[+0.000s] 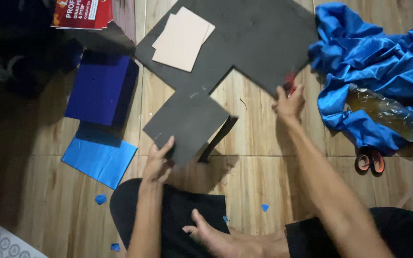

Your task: The person sits on the floor and uses a utility knife to cut a large black foam sheet. They place a beige square template on the foam to guide the cutting process, trimming the foam to match the template's shape. The person handles the foam pieces and the template, adjusting their positions as they work.

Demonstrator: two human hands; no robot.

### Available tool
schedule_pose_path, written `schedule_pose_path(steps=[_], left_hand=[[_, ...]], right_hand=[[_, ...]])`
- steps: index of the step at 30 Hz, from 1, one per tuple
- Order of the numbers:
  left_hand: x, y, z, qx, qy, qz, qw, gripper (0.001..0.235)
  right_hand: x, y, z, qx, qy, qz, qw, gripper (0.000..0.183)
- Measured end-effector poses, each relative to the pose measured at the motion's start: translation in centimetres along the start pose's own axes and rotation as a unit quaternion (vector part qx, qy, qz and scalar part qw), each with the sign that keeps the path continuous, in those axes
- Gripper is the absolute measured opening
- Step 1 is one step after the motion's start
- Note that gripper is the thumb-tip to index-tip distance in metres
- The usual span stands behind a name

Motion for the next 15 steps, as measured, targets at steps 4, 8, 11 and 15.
schedule_pose_path(steps=[4,8,11,15], left_hand=[[-0.2,2.5,-3.3,-0.043,0.033,0.022,0.998,0.058],[-1.3,4.1,-6.9,-0.074,0.031,0.052,0.995,0.055],[-0.6,5.9,-6.2,-0.078,0.040,0.064,0.994,0.062],[-0.2,6.5,-5.5,-0.082,0.036,0.053,0.995,0.051]], right_hand=[[2.0,-0.7,1.5,0.027,-0.026,0.125,0.991,0.033],[-6.9,2.2,0.3,0.203,0.132,0.033,0.970,0.032],[-11.6,3.1,-0.6,0.362,0.209,-0.067,0.906,0.033],[-11.9,4.1,-1.3,0.392,0.163,-0.014,0.905,0.027]])
Point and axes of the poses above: each hand's wrist, its own x-axis towards the middle knuckle, its own z-axis out of the back of the hand, y = z × x, the point moved 6 cm from there along x, towards the middle knuckle, and after that the axes turned 14 degrees about -x, right-handed, at the moved point
